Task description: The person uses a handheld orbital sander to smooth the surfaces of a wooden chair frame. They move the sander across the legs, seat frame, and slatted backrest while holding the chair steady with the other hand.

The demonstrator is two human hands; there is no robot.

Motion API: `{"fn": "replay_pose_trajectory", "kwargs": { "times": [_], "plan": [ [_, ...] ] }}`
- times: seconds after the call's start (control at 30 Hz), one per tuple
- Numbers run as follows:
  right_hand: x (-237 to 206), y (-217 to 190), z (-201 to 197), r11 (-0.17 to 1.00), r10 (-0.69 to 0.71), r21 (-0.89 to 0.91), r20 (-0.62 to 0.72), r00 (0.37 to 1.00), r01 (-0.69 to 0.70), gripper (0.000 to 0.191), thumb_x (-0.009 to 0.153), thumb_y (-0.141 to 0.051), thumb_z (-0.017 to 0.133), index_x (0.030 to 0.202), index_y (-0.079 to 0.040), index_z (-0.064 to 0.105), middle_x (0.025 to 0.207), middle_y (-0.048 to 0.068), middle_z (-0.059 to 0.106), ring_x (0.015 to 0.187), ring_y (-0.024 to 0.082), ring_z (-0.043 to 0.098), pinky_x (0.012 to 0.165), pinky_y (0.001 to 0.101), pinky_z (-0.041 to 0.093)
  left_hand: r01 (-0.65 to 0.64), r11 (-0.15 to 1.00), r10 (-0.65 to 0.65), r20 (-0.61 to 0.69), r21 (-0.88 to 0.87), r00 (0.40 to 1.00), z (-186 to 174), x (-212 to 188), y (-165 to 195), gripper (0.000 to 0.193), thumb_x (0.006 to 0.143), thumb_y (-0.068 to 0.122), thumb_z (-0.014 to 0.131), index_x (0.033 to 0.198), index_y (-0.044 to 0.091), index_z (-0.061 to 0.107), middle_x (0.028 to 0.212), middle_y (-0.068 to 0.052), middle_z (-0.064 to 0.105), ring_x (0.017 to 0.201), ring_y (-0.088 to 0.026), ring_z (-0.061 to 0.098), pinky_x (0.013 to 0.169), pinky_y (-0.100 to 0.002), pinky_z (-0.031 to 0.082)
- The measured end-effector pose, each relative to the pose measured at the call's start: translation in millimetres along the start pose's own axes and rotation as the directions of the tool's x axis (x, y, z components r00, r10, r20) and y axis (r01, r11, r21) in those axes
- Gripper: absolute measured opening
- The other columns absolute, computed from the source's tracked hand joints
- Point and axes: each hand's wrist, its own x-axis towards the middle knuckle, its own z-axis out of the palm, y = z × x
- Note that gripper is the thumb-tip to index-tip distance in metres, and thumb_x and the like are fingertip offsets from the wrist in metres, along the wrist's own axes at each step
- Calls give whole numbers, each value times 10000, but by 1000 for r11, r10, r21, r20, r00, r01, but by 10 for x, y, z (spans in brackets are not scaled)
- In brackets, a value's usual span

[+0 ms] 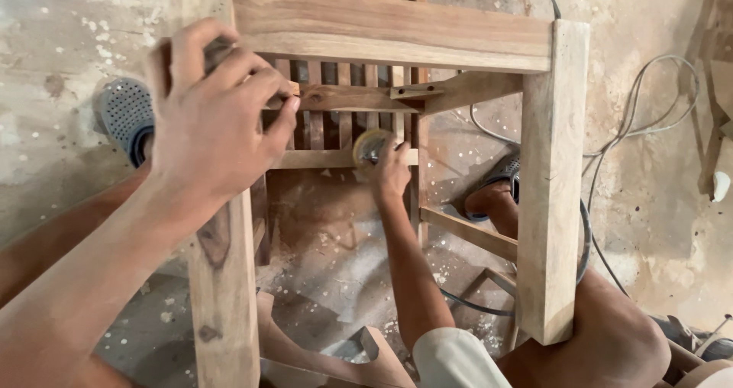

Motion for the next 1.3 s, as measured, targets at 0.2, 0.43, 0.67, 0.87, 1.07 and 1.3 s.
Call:
{"fn": "replay_pose_trajectory", "kwargs": {
  "times": [0.2, 0.43, 0.67, 0.87, 1.07, 1.3],
  "plan": [
    [-303, -480, 157, 955, -296, -39, -71, 953, 294, 728, 769, -253, 894, 1312, -140, 422, 1376, 277, 456, 964, 434, 705, 741, 532, 601, 34, 996, -34, 8, -86, 999, 47, 28, 19, 310, 1006, 398, 700, 1090, 112, 789, 1154, -39, 737, 1372, -309, 366, 1113, -614, 266],
    [-412, -997, 570, 915, -403, 1, -72, 912, 405, 720, 745, -273, 867, 1334, -117, 484, 1257, 241, 522, 952, 425, 680, 732, 495, 588, 18, 996, -23, -56, -87, 998, -3, 60, 16, 249, 992, 328, 703, 1038, 97, 784, 1104, -51, 736, 1345, -294, 393, 1126, -592, 271],
    [-456, -1192, 1093, 851, -470, 191, -139, 872, 489, 591, 840, -233, 768, 1366, -150, 513, 1298, 190, 549, 1029, 371, 679, 766, 465, 580, 5, 987, -33, -168, -163, 985, -61, -34, -10, 228, 972, 293, 726, 1009, 73, 774, 1088, -50, 719, 1336, -285, 422, 1148, -570, 273],
    [-600, -1290, 1366, 835, -544, -119, -31, 838, 538, 601, 865, -159, 718, 1420, -197, 489, 1323, 149, 537, 1084, 327, 672, 744, 450, 583, -26, 982, 7, -102, -187, 995, -36, 120, -142, 228, 1021, 300, 708, 1158, 118, 727, 1189, -56, 626, 1287, -263, 435, 1105, -543, 323],
    [-696, -1221, 1126, 852, -490, -186, 42, 871, 489, 711, 816, -112, 745, 1456, -219, 454, 1315, 147, 530, 1106, 330, 672, 724, 437, 608, -70, 996, 66, -75, -53, 995, 61, 412, -329, 384, 1000, 374, 728, 1309, 157, 659, 1294, -85, 547, 1289, -291, 440, 1106, -561, 338],
    [-488, -745, 407, 944, -296, -129, 70, 953, 303, 679, 825, -184, 794, 1398, -178, 428, 1382, 228, 489, 1018, 407, 690, 752, 533, 594, -47, 998, 48, -25, 52, 999, 103, 528, -241, 530, 1054, 514, 700, 1399, 123, 603, 1369, -148, 486, 1331, -357, 425, 1134, -621, 317]
  ]
}}
